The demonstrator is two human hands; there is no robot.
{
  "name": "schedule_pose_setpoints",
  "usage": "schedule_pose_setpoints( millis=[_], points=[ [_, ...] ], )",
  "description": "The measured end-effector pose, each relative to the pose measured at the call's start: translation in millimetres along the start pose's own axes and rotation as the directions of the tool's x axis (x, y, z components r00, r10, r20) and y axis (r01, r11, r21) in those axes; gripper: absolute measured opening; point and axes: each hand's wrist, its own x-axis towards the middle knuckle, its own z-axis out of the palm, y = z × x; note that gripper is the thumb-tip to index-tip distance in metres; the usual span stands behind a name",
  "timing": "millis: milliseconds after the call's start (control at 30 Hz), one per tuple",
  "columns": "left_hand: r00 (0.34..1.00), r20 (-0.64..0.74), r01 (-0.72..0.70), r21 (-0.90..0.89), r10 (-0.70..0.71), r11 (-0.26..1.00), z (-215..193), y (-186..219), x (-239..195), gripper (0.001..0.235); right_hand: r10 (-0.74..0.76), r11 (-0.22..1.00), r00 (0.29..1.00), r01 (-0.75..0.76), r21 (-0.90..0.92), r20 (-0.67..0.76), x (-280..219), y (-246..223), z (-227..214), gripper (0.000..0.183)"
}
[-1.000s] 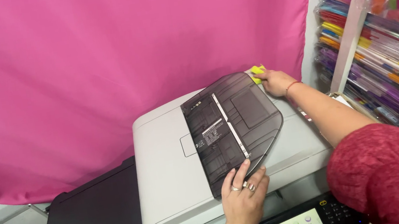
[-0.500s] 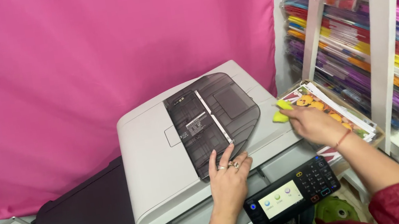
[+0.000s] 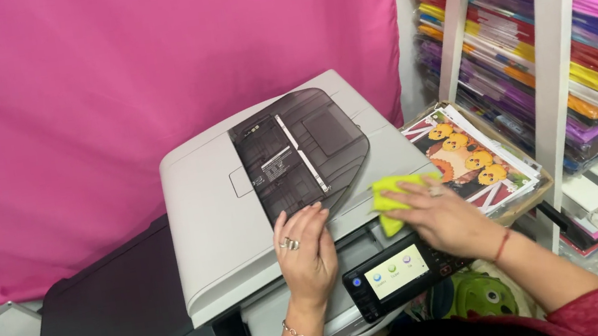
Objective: Loading paper into a printer, wiping down the exterior and scanner glass with a sponge, and checking a notebook ledger.
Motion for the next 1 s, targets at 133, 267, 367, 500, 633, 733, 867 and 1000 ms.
schedule_pose_setpoints(
  millis=[133,267,367,500,633,733,867,1000],
  points=[
    [0.993,-0.062,0.1,0.06,-0.096,0.993,-23.2,-14.6,-4.2,0.023,0.124,0.992,0.991,-0.124,-0.007,-0.05,-34.2,60.3,16.2,0.047],
    [0.957,-0.19,0.252,0.157,-0.221,0.955,-52.6,-21.0,-18.4,0.024,0.164,0.972,0.981,-0.179,-0.152,-0.102,-34.2,39.5,11.9,0.036],
    [0.928,-0.245,0.339,0.241,-0.282,0.909,-73.8,-24.8,-38.1,0.024,0.147,0.952,0.973,-0.188,-0.241,-0.175,-26.7,8.6,16.9,0.026],
    [0.879,-0.242,0.473,0.336,-0.411,0.814,-102.2,-36.0,-60.6,0.03,0.11,0.946,0.971,-0.168,-0.277,-0.214,-10.8,-17.2,15.3,0.023],
    [0.811,-0.219,0.584,0.263,-0.542,0.768,-125.3,-48.4,-68.0,0.036,-0.012,0.964,0.985,-0.035,-0.264,-0.173,9.9,-58.4,17.1,0.023],
    [0.756,-0.14,0.653,0.106,-0.639,0.75,-135.4,-55.5,-74.8,0.038,-0.143,0.965,0.967,0.089,-0.245,-0.212,29.2,-98.6,19.9,0.02],
    [0.737,-0.043,0.673,-0.053,-0.675,0.738,-151.7,-60.9,-74.9,0.04,-0.261,0.96,0.942,0.23,-0.16,-0.211,58.4,-143.5,38.7,0.021],
    [0.718,0.064,0.688,-0.218,-0.693,0.693,-172.4,-77.0,-82.0,0.04,-0.349,0.937,0.92,0.34,-0.081,-0.179,93.1,-195.9,62.8,0.021]
  ],
)
